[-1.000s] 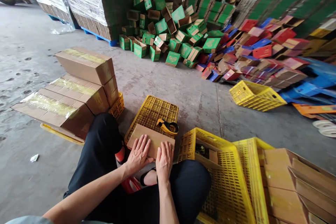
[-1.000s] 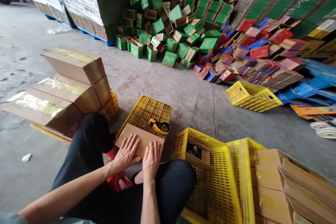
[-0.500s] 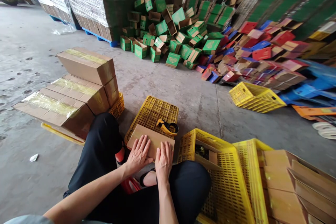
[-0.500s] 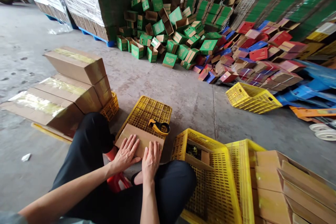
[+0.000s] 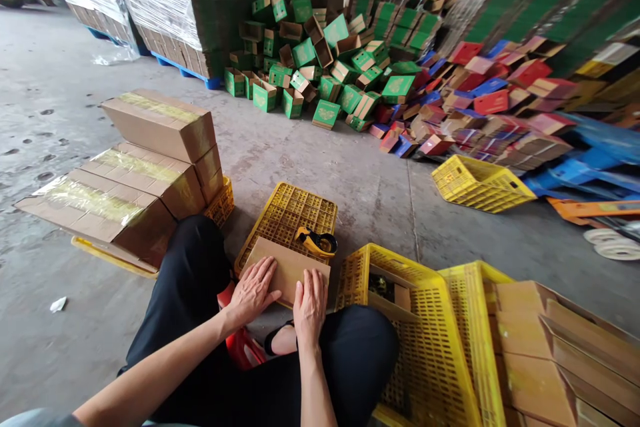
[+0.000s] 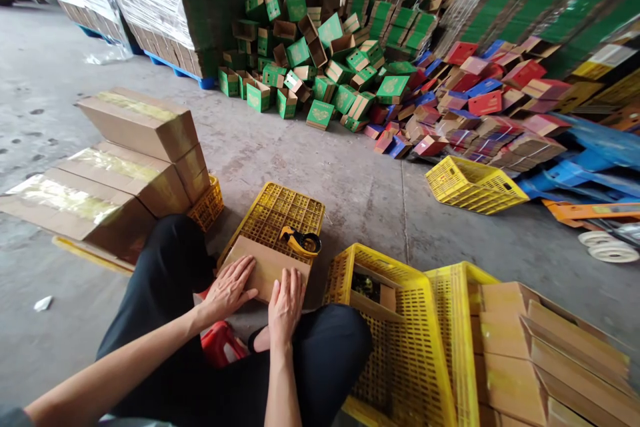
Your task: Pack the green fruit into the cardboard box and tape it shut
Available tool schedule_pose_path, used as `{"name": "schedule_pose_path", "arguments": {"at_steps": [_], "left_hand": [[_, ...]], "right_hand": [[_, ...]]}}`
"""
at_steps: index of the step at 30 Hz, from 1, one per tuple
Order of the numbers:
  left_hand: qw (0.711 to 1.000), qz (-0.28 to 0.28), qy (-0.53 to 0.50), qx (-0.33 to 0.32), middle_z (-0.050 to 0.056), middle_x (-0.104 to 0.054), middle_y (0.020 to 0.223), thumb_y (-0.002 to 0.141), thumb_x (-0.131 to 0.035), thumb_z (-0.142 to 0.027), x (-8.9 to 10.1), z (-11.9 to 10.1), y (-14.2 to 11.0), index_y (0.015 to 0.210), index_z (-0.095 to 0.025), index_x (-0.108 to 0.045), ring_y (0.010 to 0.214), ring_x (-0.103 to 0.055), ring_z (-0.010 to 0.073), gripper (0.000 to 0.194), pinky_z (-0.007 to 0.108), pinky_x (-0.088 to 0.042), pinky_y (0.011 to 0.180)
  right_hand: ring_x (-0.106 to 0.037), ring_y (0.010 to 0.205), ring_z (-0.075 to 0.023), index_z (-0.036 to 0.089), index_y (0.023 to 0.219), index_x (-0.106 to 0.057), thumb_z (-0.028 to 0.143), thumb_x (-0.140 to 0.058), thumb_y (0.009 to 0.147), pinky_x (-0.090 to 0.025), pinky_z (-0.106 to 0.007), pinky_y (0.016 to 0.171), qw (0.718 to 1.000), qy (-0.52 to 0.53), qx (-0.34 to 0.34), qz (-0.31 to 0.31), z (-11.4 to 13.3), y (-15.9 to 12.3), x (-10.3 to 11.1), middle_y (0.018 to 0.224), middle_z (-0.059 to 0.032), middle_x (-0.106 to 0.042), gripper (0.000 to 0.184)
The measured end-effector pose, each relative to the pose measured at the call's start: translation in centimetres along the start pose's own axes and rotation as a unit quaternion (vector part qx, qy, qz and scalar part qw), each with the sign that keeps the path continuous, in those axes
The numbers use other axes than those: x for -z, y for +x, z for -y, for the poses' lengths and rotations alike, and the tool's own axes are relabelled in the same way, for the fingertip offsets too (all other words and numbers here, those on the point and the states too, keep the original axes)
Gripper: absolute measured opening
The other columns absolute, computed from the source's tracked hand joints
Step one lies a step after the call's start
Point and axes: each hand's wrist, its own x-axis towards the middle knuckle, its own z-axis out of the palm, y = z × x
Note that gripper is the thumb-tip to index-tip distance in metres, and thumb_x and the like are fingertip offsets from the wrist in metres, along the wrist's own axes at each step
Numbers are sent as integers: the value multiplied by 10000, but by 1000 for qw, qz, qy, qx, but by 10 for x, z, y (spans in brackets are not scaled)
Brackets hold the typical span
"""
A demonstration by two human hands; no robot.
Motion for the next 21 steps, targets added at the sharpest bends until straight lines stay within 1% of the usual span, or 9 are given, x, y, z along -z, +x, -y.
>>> {"name": "schedule_pose_path", "arguments": {"at_steps": [5, 10, 14, 18, 21], "left_hand": [[1000, 5, 11, 24, 172, -452, 1651, 1060, -402, -680, 0, -1, 9, 1659, -181, -358, 1487, -442, 356, 780, 504, -383, 1186], [1000, 8, 2, 2, 171, -449, 1653, 1072, -417, -640, 4, 3, 4, 1626, -146, -409, 1508, -425, 332, 742, 474, -382, 1207], [1000, 5, -1, 0, 173, -466, 1636, 1070, -434, -631, 5, 5, 1, 1621, -168, -426, 1501, -437, 335, 720, 483, -395, 1201], [1000, 10, 13, 14, 188, -469, 1628, 1051, -475, -647, -2, -1, 3, 1594, -190, -483, 1492, -441, 363, 710, 518, -402, 1184], [999, 1, 29, 18, 214, -422, 1654, 1015, -534, -675, -10, -11, 0, 1582, -204, -510, 1524, -393, 410, 738, 569, -371, 1196]], "right_hand": [[-493, 1479, -315, 154, 1445, -638, 430, -361, 1125, -391, -534, 1229, 1000, -7, 6, -2, 0, 1, 1, 1516, -167, -610, 505], [-494, 1475, -315, 164, 1453, -631, 432, -359, 1125, -399, -539, 1220, 1000, 3, 2, -2, 0, 0, 1, 1509, -170, -612, 504], [-486, 1478, -313, 175, 1471, -617, 441, -336, 1125, -390, -545, 1223, 1000, 8, 1, -2, 1, 0, 1, 1509, -173, -607, 519], [-481, 1467, -327, 195, 1466, -629, 448, -342, 1120, -393, -548, 1211, 1000, -12, 4, 5, 3, 3, 2, 1528, -164, -584, 515], [-447, 1481, -342, 225, 1482, -620, 467, -340, 1116, -372, -575, 1213, 999, -32, 14, 12, 5, 4, 2, 1565, -155, -547, 520]]}}
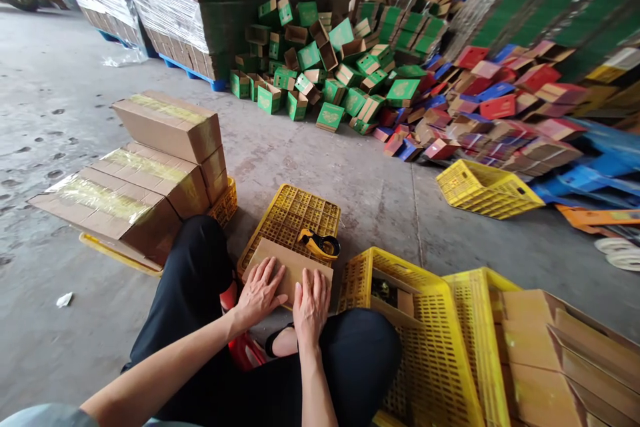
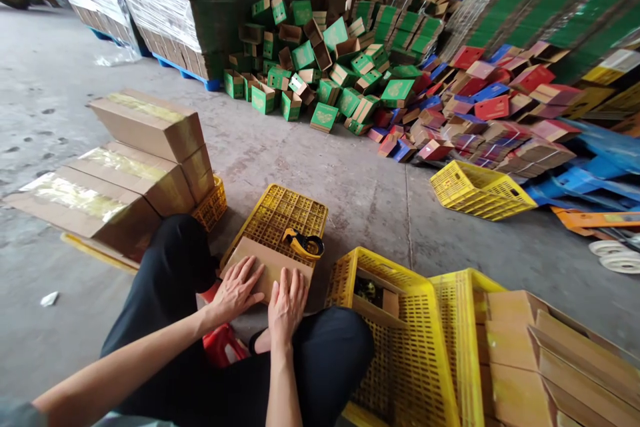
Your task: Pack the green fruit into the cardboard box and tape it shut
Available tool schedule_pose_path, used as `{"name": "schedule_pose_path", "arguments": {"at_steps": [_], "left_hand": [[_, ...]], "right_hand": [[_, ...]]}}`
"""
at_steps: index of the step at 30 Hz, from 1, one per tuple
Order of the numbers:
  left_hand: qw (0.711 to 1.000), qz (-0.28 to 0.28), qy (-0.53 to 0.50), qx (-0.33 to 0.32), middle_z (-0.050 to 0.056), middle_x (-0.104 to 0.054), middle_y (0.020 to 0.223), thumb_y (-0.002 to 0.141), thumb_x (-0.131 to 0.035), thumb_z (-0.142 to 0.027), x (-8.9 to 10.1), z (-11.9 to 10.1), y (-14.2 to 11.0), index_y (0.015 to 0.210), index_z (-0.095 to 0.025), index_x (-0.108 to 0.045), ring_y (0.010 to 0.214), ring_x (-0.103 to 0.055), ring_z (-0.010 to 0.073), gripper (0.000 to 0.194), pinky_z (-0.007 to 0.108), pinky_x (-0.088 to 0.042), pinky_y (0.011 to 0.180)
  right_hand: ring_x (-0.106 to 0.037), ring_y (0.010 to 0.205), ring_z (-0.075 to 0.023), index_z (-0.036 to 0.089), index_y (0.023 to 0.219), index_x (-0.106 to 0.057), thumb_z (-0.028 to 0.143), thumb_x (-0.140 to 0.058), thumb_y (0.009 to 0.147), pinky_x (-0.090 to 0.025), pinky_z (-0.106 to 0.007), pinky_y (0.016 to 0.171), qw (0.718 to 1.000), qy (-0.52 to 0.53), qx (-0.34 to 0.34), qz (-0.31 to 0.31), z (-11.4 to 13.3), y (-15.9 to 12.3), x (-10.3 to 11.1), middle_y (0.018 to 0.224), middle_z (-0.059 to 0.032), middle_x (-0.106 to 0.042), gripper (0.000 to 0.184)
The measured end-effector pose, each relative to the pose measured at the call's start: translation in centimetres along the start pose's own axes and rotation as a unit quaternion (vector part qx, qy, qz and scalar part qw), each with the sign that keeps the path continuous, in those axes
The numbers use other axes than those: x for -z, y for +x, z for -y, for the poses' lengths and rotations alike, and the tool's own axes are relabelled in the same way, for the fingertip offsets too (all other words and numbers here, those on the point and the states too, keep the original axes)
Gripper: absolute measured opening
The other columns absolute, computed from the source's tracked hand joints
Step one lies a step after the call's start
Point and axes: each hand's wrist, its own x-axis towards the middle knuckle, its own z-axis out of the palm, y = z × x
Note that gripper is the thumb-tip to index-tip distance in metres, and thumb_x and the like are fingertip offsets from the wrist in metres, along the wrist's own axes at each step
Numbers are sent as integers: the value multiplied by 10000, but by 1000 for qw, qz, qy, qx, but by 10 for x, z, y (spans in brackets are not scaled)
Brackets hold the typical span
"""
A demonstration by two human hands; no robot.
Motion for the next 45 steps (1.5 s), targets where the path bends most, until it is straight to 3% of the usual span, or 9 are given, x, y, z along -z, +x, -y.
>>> {"name": "schedule_pose_path", "arguments": {"at_steps": [7, 11, 18, 24, 32, 39, 45], "left_hand": [[1000, -4, 14, -18, 206, -241, 1744, 971, -638, -649, -3, -15, -15, 1622, -262, -453, 1593, -251, 460, 780, 626, -327, 1218], [999, 27, 6, -29, 176, -291, 1734, 996, -599, -647, 5, -5, -22, 1635, -286, -425, 1591, -291, 411, 755, 613, -325, 1229], [999, 43, 1, 12, 168, -399, 1686, 1071, -468, -578, 24, 20, -28, 1668, -173, -341, 1561, -383, 339, 733, 570, -345, 1245], [997, 35, 34, 51, 170, -420, 1675, 1070, -482, -542, 33, 22, -22, 1633, -162, -397, 1547, -405, 345, 685, 570, -386, 1223], [998, 25, -8, 64, 184, -515, 1588, 1042, -559, -513, 34, 19, -16, 1566, -163, -482, 1497, -446, 352, 635, 576, -358, 1237], [996, 5, -12, 83, 228, -381, 1671, 1011, -619, -452, 37, 18, -13, 1526, -130, -521, 1517, -384, 392, 615, 562, -412, 1180], [996, -6, -9, 89, 261, -433, 1621, 982, -657, -481, 34, 8, -10, 1498, -102, -540, 1496, -399, 416, 651, 595, -403, 1174]], "right_hand": [[-408, 1503, -353, 209, 1517, -581, 466, -339, 1116, -365, -587, 1211, 1000, -11, 10, 7, 0, -2, 0, 1598, -161, -512, 534], [-416, 1500, -359, 199, 1511, -590, 452, -362, 1113, -359, -591, 1217, 1000, -7, 9, 9, 1, 0, 1, 1583, -167, -529, 524], [-449, 1471, -354, 205, 1500, -600, 433, -360, 1113, -368, -583, 1207, 1000, -23, 11, 4, 4, 3, 3, 1559, -165, -553, 509], [-457, 1460, -340, 179, 1483, -608, 399, -380, 1112, -390, -557, 1196, 997, -68, 37, -10, 5, 4, 3, 1546, -170, -562, 488], [-458, 1456, -344, 182, 1490, -603, 399, -377, 1112, -395, -551, 1180, 996, -79, 37, -6, 4, 4, 3, 1546, -174, -557, 492], [-470, 1442, -341, 174, 1474, -616, 384, -375, 1112, -394, -541, 1178, 995, -87, 38, -9, 7, 4, 4, 1542, -167, -567, 483], [-458, 1453, -348, 172, 1484, -605, 400, -361, 1113, -401, -557, 1173, 996, -84, 37, -11, 7, 5, 2, 1537, -182, -565, 499]]}}
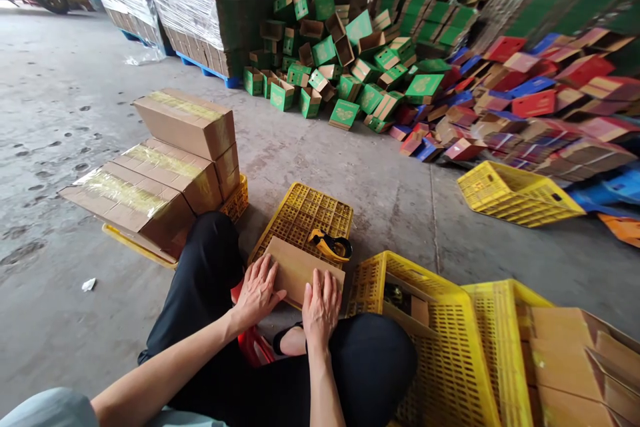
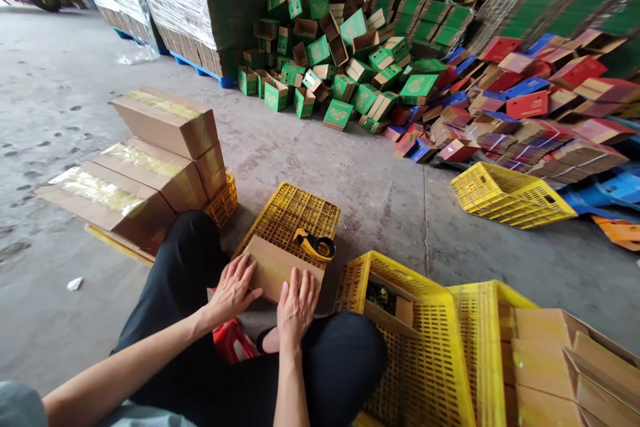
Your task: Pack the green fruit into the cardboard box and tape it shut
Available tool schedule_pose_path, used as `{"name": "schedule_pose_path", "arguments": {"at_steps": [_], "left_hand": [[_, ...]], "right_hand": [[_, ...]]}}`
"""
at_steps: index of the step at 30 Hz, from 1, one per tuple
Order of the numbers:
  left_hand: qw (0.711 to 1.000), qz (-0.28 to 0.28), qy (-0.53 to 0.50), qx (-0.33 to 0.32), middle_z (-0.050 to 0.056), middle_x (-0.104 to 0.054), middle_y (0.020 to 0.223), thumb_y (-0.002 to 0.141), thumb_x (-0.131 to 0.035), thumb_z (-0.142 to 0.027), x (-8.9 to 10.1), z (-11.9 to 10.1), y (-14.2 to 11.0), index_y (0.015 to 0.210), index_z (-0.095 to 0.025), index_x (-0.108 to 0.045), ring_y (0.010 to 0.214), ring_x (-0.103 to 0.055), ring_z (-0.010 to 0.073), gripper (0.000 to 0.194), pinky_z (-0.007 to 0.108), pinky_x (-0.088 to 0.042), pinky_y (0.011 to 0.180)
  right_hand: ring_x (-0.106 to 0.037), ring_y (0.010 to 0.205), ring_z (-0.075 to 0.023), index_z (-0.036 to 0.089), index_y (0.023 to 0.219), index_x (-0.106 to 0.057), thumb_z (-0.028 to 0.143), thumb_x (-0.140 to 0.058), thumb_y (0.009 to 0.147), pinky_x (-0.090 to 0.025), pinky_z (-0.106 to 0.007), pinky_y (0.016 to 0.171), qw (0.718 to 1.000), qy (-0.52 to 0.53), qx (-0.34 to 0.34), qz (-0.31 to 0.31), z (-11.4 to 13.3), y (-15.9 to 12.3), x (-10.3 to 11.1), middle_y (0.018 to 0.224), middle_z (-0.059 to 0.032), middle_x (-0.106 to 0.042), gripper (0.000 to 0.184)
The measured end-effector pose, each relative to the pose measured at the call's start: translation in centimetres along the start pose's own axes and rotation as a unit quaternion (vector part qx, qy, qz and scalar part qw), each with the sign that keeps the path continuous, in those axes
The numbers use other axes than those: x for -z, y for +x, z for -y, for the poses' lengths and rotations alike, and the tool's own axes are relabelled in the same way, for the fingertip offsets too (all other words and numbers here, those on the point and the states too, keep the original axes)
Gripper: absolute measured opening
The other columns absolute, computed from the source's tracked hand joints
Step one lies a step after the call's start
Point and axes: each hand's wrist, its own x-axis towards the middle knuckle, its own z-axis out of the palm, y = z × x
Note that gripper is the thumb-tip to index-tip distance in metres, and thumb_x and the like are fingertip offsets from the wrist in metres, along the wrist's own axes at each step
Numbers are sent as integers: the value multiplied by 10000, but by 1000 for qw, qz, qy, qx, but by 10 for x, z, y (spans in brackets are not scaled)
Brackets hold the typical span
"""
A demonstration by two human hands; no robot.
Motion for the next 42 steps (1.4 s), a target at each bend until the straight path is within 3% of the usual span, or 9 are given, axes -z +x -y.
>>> {"name": "schedule_pose_path", "arguments": {"at_steps": [11, 21, 28, 32, 36, 42], "left_hand": [[997, 23, -29, -60, 230, -432, 1636, 970, -680, -480, -16, -26, -21, 1527, -165, -518, 1504, -402, 403, 661, 615, -355, 1203], [996, 30, -32, -74, 187, -450, 1620, 950, -715, -398, -10, -25, -24, 1542, -214, -515, 1485, -411, 375, 652, 598, -335, 1217], [994, 40, -58, -82, 164, -506, 1562, 991, -645, -399, -10, -19, -26, 1608, -278, -419, 1461, -444, 368, 668, 607, -374, 1194], [995, 30, -69, -68, 187, -469, 1592, 1019, -596, -420, -9, -11, -24, 1643, -231, -352, 1476, -428, 374, 696, 586, -408, 1182], [997, 27, -48, -57, 204, -418, 1641, 1017, -601, -486, -9, -11, -23, 1604, -188, -415, 1501, -400, 382, 684, 571, -410, 1185], [993, 62, -32, -97, 195, -411, 1658, 957, -689, -486, -13, -31, -28, 1537, -192, -513, 1498, -409, 387, 674, 594, -351, 1217]], "right_hand": [[-458, 1461, -351, 180, 1504, -588, 405, -375, 1113, -405, -569, 1182, 1000, 8, 2, 0, -2, -1, -1, 1544, -187, -557, 498], [-447, 1462, -340, 178, 1503, -584, 400, -367, 1114, -393, -553, 1188, 1000, 7, 0, 0, -2, -1, -1, 1542, -186, -555, 498], [-447, 1462, -342, 182, 1504, -582, 396, -361, 1113, -387, -559, 1192, 1000, 14, 0, 3, -1, -1, 2, 1547, -178, -554, 498], [-450, 1457, -338, 194, 1510, -573, 406, -322, 1116, -386, -560, 1185, 1000, 16, -3, -2, 1, -1, 3, 1537, -172, -558, 513], [-438, 1468, -338, 193, 1510, -573, 401, -337, 1116, -384, -559, 1187, 1000, 17, -8, 4, 1, 0, 3, 1544, -171, -553, 505], [-428, 1474, -338, 179, 1504, -578, 404, -357, 1117, -385, -554, 1192, 1000, 20, -1, -1, -1, -1, 1, 1552, -174, -543, 499]]}}
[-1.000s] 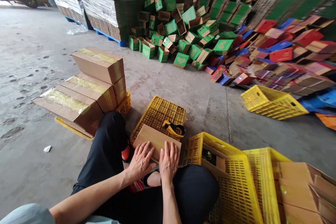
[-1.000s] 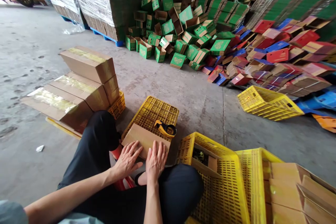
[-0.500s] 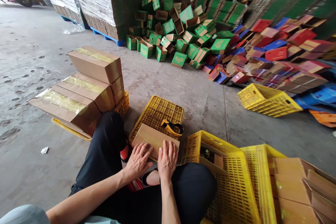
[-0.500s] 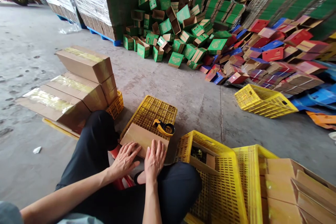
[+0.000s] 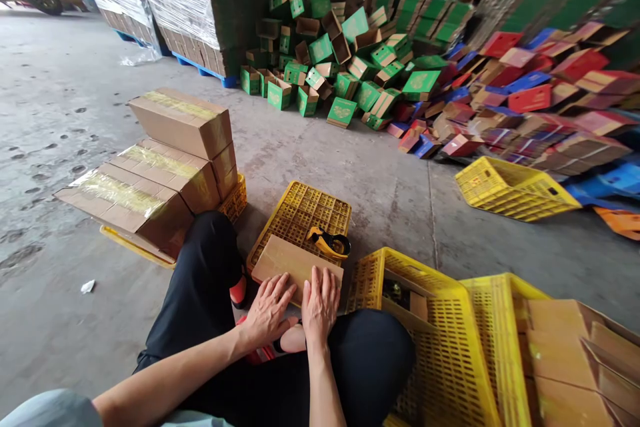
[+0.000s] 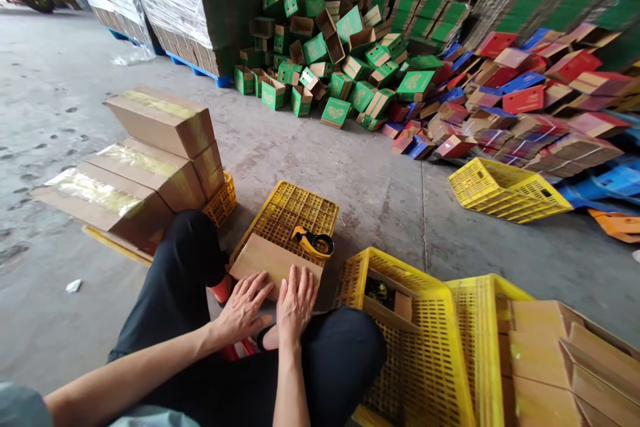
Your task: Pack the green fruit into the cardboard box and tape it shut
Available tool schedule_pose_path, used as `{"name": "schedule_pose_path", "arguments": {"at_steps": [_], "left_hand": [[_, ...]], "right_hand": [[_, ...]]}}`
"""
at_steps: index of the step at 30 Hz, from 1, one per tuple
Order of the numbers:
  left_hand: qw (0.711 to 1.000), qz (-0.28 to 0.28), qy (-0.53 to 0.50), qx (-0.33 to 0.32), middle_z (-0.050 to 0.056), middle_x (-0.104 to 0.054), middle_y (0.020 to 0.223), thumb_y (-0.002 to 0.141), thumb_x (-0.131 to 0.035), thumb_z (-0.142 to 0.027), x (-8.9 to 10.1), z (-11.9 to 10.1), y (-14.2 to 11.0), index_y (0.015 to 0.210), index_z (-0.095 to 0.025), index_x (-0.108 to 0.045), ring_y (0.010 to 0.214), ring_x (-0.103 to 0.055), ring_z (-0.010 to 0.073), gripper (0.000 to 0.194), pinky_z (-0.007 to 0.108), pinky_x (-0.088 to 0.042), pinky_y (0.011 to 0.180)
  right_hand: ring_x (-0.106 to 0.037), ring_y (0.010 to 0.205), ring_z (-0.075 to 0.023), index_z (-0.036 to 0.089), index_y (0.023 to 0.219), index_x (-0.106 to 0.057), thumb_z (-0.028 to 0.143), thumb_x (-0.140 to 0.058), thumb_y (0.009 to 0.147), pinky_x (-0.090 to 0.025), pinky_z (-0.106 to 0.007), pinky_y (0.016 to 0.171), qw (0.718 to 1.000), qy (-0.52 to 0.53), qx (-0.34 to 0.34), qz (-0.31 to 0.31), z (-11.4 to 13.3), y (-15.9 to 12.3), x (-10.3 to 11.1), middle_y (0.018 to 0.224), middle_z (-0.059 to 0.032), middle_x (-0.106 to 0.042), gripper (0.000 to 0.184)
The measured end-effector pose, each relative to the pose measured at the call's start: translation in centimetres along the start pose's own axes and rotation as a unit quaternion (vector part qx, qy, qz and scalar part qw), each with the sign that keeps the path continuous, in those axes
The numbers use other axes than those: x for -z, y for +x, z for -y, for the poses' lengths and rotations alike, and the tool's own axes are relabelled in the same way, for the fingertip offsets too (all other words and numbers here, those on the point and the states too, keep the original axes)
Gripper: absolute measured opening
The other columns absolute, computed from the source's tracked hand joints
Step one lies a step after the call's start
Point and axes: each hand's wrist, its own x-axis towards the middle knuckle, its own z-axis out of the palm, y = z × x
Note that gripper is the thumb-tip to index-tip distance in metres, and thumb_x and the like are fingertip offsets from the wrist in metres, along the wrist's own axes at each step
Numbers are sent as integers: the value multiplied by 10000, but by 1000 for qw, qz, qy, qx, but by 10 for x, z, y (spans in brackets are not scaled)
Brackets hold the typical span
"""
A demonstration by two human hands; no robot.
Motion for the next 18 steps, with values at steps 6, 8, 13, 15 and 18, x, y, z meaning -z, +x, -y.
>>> {"name": "schedule_pose_path", "arguments": {"at_steps": [6, 8, 13, 15, 18], "left_hand": [[1000, -2, -13, 3, 181, -413, 1660, 964, -675, -431, 0, 2, -2, 1584, -208, -455, 1506, -408, 368, 695, 580, -359, 1221], [1000, -12, -6, 12, 179, -412, 1664, 981, -656, -447, 3, 9, -3, 1604, -200, -432, 1507, -409, 359, 707, 576, -338, 1236], [998, -33, 37, 48, 171, -435, 1659, 1042, -556, -505, 4, 22, 2, 1617, -197, -432, 1529, -386, 368, 664, 617, -262, 1259], [997, -36, 47, 50, 175, -428, 1664, 1044, -544, -533, 2, 23, 10, 1612, -197, -446, 1542, -369, 380, 668, 627, -250, 1258], [997, -38, 59, 45, 188, -407, 1676, 1043, -534, -564, -1, 24, 26, 1610, -181, -450, 1558, -344, 394, 690, 639, -246, 1254]], "right_hand": [[-424, 1478, -344, 177, 1532, -552, 408, -364, 1113, -381, -560, 1201, 1000, -3, 3, 6, -1, -2, -1, 1558, -181, -543, 514], [-428, 1475, -345, 175, 1519, -567, 401, -373, 1112, -379, -560, 1203, 1000, -4, -1, 7, 0, -1, -1, 1557, -178, -546, 505], [-415, 1490, -344, 181, 1520, -568, 389, -369, 1111, -369, -565, 1209, 1000, 1, -10, 11, 1, 0, -1, 1563, -174, -538, 500], [-413, 1491, -342, 176, 1522, -564, 387, -373, 1110, -363, -562, 1215, 1000, 3, -7, 10, 0, 0, -1, 1564, -174, -537, 501], [-418, 1490, -338, 178, 1530, -550, 394, -370, 1112, -372, -559, 1211, 1000, 1, -2, 8, -1, -1, -2, 1568, -169, -536, 504]]}}
